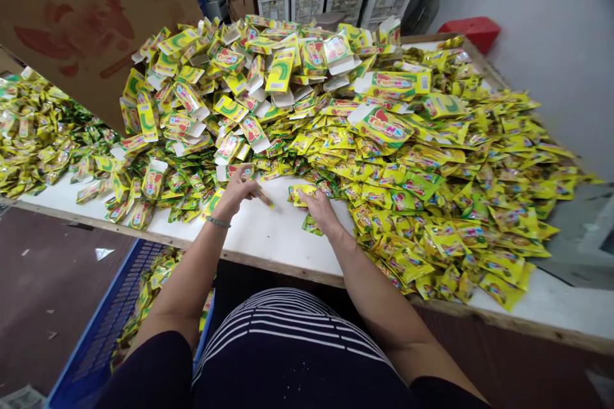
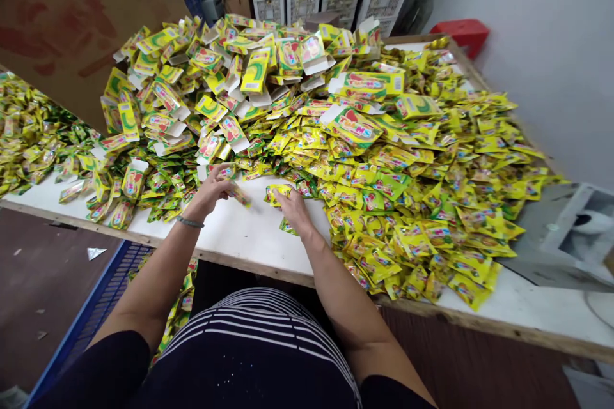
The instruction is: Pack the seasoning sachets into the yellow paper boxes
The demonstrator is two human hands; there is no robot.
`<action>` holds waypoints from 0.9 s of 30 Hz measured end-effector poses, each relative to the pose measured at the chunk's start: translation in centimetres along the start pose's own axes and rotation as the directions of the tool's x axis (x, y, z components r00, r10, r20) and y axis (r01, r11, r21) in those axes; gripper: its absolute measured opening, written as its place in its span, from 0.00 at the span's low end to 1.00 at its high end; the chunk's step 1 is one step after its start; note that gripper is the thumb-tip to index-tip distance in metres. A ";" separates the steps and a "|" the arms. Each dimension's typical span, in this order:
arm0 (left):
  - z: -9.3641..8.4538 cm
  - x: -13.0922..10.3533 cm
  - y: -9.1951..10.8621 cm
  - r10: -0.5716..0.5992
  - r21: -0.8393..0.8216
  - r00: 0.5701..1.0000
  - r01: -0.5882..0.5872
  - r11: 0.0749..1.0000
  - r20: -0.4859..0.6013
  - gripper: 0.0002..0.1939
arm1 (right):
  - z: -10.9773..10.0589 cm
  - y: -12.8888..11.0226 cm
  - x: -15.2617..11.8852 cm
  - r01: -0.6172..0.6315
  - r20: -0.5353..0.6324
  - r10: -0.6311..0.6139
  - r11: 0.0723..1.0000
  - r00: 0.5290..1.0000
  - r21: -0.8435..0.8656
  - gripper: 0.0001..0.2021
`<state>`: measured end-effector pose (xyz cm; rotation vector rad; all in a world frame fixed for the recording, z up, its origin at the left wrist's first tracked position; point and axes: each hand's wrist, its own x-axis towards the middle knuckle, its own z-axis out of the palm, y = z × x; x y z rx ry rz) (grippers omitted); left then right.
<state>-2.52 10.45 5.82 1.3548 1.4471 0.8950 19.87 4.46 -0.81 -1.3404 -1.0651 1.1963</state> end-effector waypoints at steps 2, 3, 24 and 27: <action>-0.1 -1.1 -0.7 0.011 -0.207 0.998 0.002 0.978 0.063 0.35 | -0.2 0.2 0.2 0.015 -0.040 -0.016 0.999 0.999 -0.030 0.19; 0.0 -1.7 -1.4 0.003 -0.222 0.996 0.018 0.975 0.091 0.36 | -0.2 0.3 0.3 0.026 -0.061 -0.031 0.996 0.998 -0.080 0.17; -0.7 -4.0 -5.4 -0.113 0.052 0.983 0.107 0.993 0.142 0.28 | -1.4 0.1 0.7 0.113 -0.041 -0.116 0.992 0.992 -0.055 0.19; -0.6 -4.3 -6.0 -0.089 -0.107 0.981 0.108 0.988 0.170 0.26 | -1.1 0.0 0.5 0.097 0.091 -0.080 0.976 0.993 -0.195 0.17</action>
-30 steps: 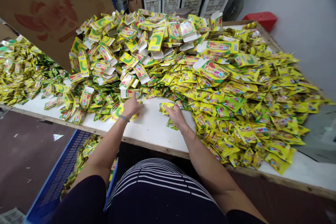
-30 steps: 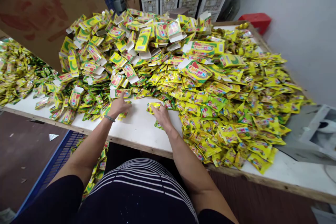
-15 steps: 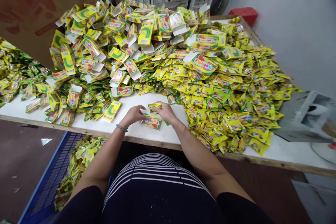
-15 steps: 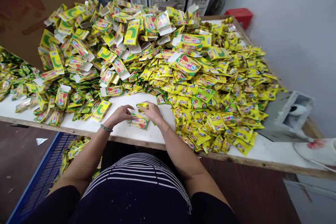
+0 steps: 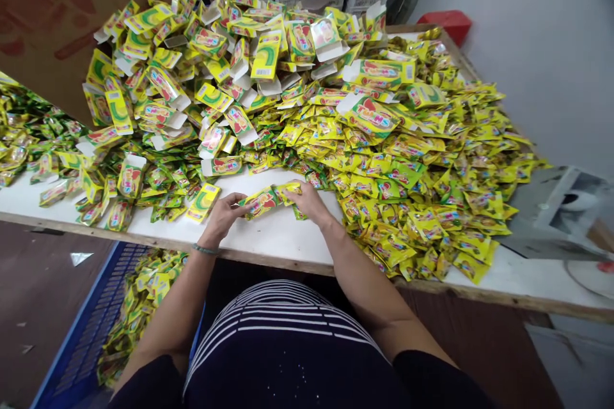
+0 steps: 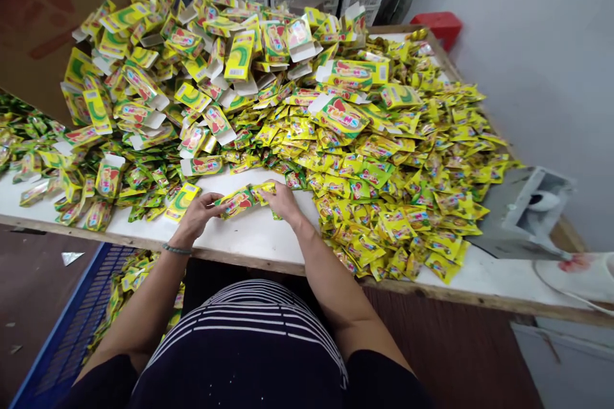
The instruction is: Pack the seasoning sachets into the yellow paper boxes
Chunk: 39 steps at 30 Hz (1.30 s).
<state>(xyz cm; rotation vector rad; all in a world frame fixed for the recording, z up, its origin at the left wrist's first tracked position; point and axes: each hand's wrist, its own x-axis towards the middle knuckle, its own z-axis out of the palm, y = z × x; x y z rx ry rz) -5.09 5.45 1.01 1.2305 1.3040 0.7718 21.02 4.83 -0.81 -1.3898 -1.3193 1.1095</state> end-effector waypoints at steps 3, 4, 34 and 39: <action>1.3 0.1 0.0 0.035 -0.002 0.998 -0.035 0.999 0.060 0.24 | 0.1 -0.1 -0.1 0.045 0.054 -0.039 0.992 0.998 -0.121 0.13; 1.8 0.1 0.2 0.048 0.022 0.994 -0.050 0.999 0.099 0.22 | 0.2 -0.1 -0.2 0.075 0.078 -0.064 0.987 0.995 -0.140 0.13; 6.4 1.4 0.8 -0.077 -0.404 0.987 0.129 0.906 0.144 0.26 | 1.3 0.7 -0.3 0.189 -0.102 -0.231 0.931 0.968 -0.312 0.13; 5.9 1.3 0.7 -0.043 -0.419 0.988 0.103 0.902 0.150 0.27 | 0.8 0.5 -0.1 0.187 -0.145 -0.240 0.933 0.960 -0.309 0.12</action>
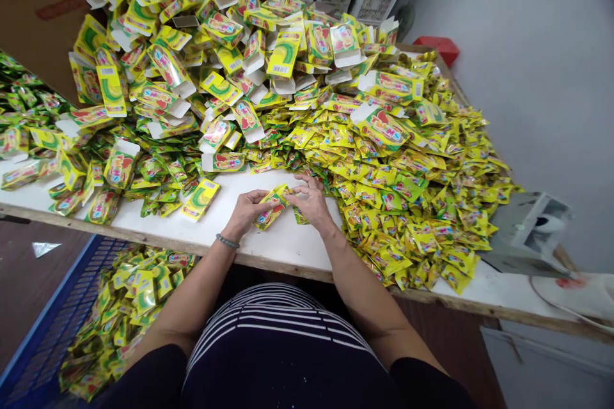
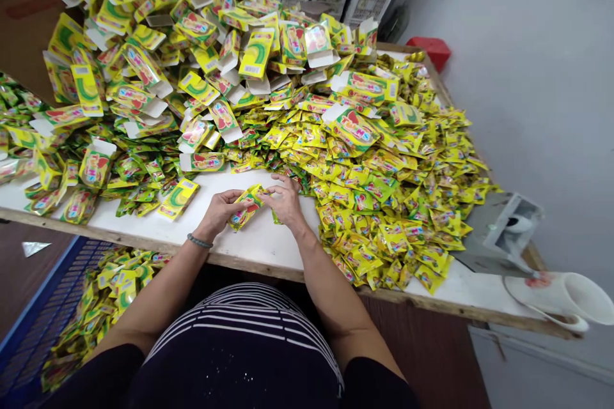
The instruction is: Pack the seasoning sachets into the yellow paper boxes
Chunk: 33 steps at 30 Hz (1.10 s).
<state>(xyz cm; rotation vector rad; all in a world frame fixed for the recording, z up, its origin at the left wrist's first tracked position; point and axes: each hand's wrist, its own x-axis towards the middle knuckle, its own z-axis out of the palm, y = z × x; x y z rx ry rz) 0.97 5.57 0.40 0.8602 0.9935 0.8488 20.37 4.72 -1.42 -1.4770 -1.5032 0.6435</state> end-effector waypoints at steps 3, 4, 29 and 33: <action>-0.3 0.0 -0.2 0.023 0.016 0.999 -0.023 1.000 0.036 0.27 | 0.1 -0.1 -0.1 0.008 -0.009 -0.008 0.999 1.000 -0.033 0.11; -0.4 -0.1 -0.3 0.028 0.022 0.999 -0.029 0.999 0.043 0.27 | 0.1 -0.2 -0.2 0.015 0.006 -0.014 0.999 1.000 -0.041 0.10; -0.3 -0.1 -0.7 0.208 0.118 0.977 -0.212 0.970 0.040 0.28 | 2.5 -1.9 -1.5 -0.193 0.256 0.108 0.922 0.961 0.335 0.19; -0.3 0.0 -0.8 0.194 0.092 0.980 -0.197 0.976 0.039 0.27 | 1.9 -2.0 -1.4 -0.218 0.250 0.128 0.902 0.960 0.372 0.22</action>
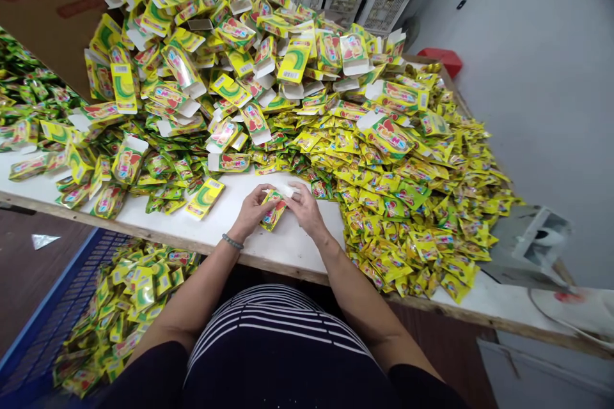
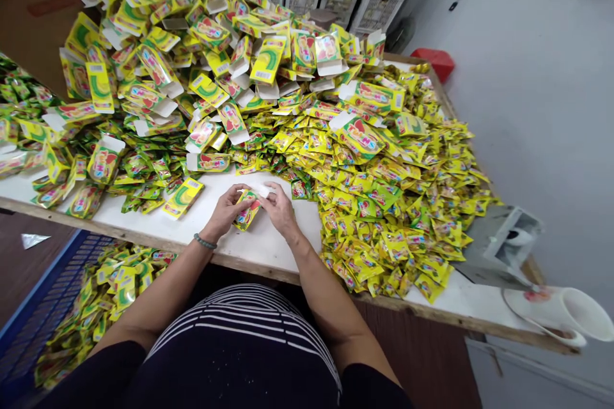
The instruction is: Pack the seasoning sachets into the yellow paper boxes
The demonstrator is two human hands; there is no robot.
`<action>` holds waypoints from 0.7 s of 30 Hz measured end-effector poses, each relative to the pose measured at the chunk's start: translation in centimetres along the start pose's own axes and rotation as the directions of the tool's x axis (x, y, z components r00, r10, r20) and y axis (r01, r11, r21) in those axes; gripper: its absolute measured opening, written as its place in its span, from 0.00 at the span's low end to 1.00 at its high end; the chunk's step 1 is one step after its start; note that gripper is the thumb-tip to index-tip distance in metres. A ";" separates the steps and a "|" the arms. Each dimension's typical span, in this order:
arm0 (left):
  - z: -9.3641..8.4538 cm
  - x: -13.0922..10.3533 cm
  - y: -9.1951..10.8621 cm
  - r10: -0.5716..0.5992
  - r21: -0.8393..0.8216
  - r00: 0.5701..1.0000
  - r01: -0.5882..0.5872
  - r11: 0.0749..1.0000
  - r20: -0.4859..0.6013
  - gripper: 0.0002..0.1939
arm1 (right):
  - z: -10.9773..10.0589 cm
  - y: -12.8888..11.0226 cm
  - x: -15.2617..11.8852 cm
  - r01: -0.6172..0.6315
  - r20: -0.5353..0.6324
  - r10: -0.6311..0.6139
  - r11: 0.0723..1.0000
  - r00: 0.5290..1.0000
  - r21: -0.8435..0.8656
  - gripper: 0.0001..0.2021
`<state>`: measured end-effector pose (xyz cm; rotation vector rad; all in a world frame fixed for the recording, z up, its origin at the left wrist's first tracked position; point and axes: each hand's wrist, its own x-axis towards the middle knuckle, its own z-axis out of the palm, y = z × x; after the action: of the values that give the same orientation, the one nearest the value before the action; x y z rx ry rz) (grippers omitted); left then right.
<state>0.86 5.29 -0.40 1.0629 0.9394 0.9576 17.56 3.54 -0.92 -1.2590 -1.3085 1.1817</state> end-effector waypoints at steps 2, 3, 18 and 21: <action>0.1 -0.1 0.2 -0.005 -0.021 0.999 0.004 1.000 -0.032 0.29 | -0.2 -0.4 -0.2 0.038 0.030 -0.037 0.999 0.999 -0.025 0.22; 0.1 -0.1 0.4 -0.013 -0.027 0.999 0.011 1.000 -0.053 0.30 | -0.3 -0.6 -0.3 0.067 0.044 -0.065 0.996 0.997 -0.061 0.20; 0.1 0.0 0.3 -0.054 0.055 0.997 0.057 0.997 -0.063 0.29 | -1.4 -0.1 0.0 -0.070 0.034 0.068 0.994 0.997 0.084 0.18; 0.0 0.0 0.3 -0.038 0.037 0.994 0.042 0.998 -0.099 0.28 | -1.0 -0.8 -0.4 -0.002 0.066 0.002 1.000 0.998 0.002 0.17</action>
<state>0.81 5.35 -0.10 1.0331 1.0605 0.9686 18.47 3.12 -0.02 -1.2292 -1.3543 1.2345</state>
